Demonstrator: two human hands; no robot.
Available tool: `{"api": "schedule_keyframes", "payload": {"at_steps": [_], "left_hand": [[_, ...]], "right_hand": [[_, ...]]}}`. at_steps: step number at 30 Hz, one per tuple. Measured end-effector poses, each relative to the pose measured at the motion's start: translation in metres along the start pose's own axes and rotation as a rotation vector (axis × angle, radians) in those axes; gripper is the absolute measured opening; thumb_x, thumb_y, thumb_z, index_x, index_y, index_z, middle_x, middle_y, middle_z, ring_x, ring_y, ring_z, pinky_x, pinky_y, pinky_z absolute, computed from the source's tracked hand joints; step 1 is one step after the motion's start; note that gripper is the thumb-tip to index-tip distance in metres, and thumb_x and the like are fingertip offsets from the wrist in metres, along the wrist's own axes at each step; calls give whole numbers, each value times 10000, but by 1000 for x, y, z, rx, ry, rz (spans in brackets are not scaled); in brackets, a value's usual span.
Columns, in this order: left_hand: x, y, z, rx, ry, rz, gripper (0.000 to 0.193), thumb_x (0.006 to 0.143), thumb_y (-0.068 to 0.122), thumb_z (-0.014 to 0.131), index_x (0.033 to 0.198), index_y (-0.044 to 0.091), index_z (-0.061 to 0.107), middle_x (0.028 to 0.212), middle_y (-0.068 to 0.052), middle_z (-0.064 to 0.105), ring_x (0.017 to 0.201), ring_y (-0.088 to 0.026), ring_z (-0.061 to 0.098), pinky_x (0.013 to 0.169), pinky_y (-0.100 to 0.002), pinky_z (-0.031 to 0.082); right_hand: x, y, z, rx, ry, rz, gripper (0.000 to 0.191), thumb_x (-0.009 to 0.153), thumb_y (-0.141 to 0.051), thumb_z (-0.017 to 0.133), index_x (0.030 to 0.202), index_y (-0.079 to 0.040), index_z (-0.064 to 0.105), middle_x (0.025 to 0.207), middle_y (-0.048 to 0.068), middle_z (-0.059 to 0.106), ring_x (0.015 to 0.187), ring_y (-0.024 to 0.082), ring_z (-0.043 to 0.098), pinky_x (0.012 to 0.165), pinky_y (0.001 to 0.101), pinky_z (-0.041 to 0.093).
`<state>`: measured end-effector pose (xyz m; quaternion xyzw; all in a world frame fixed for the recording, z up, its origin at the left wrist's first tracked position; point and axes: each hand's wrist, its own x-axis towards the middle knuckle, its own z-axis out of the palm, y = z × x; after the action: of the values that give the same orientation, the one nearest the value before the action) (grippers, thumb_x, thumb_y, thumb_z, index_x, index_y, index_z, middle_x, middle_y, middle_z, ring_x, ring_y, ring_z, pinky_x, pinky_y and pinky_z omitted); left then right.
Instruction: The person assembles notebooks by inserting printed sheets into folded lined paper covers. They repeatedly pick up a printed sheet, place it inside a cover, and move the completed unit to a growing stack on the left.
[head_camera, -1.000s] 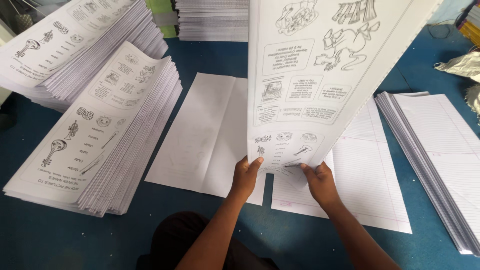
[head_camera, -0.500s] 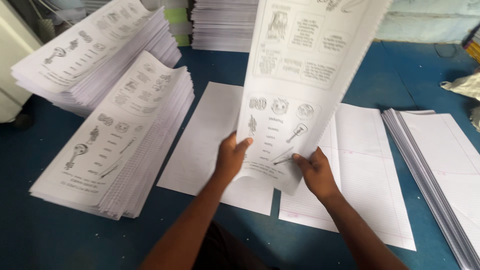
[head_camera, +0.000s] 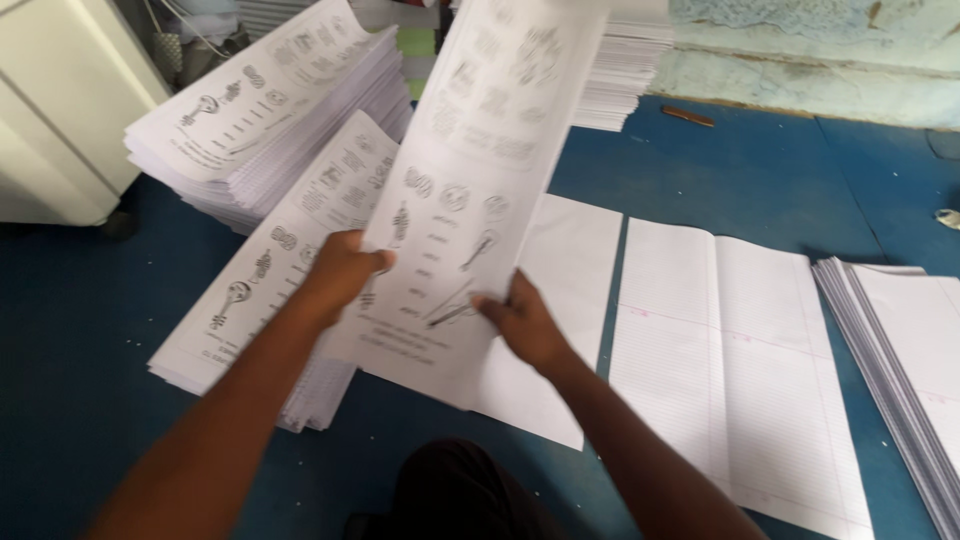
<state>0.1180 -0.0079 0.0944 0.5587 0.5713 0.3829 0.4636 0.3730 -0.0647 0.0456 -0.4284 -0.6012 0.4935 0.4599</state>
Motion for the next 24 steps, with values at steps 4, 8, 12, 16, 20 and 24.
{"api": "schedule_keyframes", "payload": {"at_steps": [4, 8, 12, 16, 20, 24], "left_hand": [[-4, -14, -56, 49, 33, -118, 311, 887, 73, 656, 1160, -71, 690, 1035, -197, 754, 907, -262, 729, 798, -373, 575], [-8, -29, -99, 104, 83, -205, 321, 877, 64, 672, 1161, -86, 677, 1035, -219, 753, 910, -284, 736, 792, -383, 574], [-5, -50, -129, 149, 108, -281, 354, 880, 57, 663, 1208, -77, 662, 1061, -229, 747, 925, -292, 734, 814, -398, 571], [0, -76, -151, 202, 133, -327, 359, 873, 55, 657, 1205, -78, 689, 1062, -250, 752, 918, -314, 741, 828, -417, 564], [9, -97, -159, 244, 152, -364, 347, 859, 61, 672, 1177, -72, 709, 1064, -259, 754, 913, -331, 742, 829, -427, 563], [13, -107, -163, 333, 184, -372, 347, 844, 68, 695, 1161, -69, 718, 1052, -255, 754, 895, -335, 741, 806, -437, 571]], "right_hand": [[18, -10, 55, -9, -74, 167, 445, 940, -159, 603, 1329, 8, 465, 1122, 188, 717, 939, 258, 744, 739, 384, 627], [31, -13, 100, 36, -172, 165, 472, 948, -145, 576, 1350, 29, 401, 1124, 223, 709, 923, 279, 769, 727, 362, 661], [42, -5, 133, 74, -211, 197, 500, 946, -140, 569, 1357, 47, 354, 1121, 249, 694, 906, 284, 769, 701, 350, 673], [50, 5, 159, 71, -213, 290, 472, 972, -162, 589, 1327, 60, 372, 1095, 236, 678, 858, 284, 764, 623, 329, 664], [51, 10, 172, 21, -189, 319, 517, 949, -152, 654, 1322, 64, 367, 1017, 220, 683, 756, 266, 744, 525, 327, 605], [51, 9, 178, -71, -203, 337, 770, 897, -136, 686, 1451, 54, 186, 911, 215, 706, 649, 234, 722, 462, 312, 558]]}}
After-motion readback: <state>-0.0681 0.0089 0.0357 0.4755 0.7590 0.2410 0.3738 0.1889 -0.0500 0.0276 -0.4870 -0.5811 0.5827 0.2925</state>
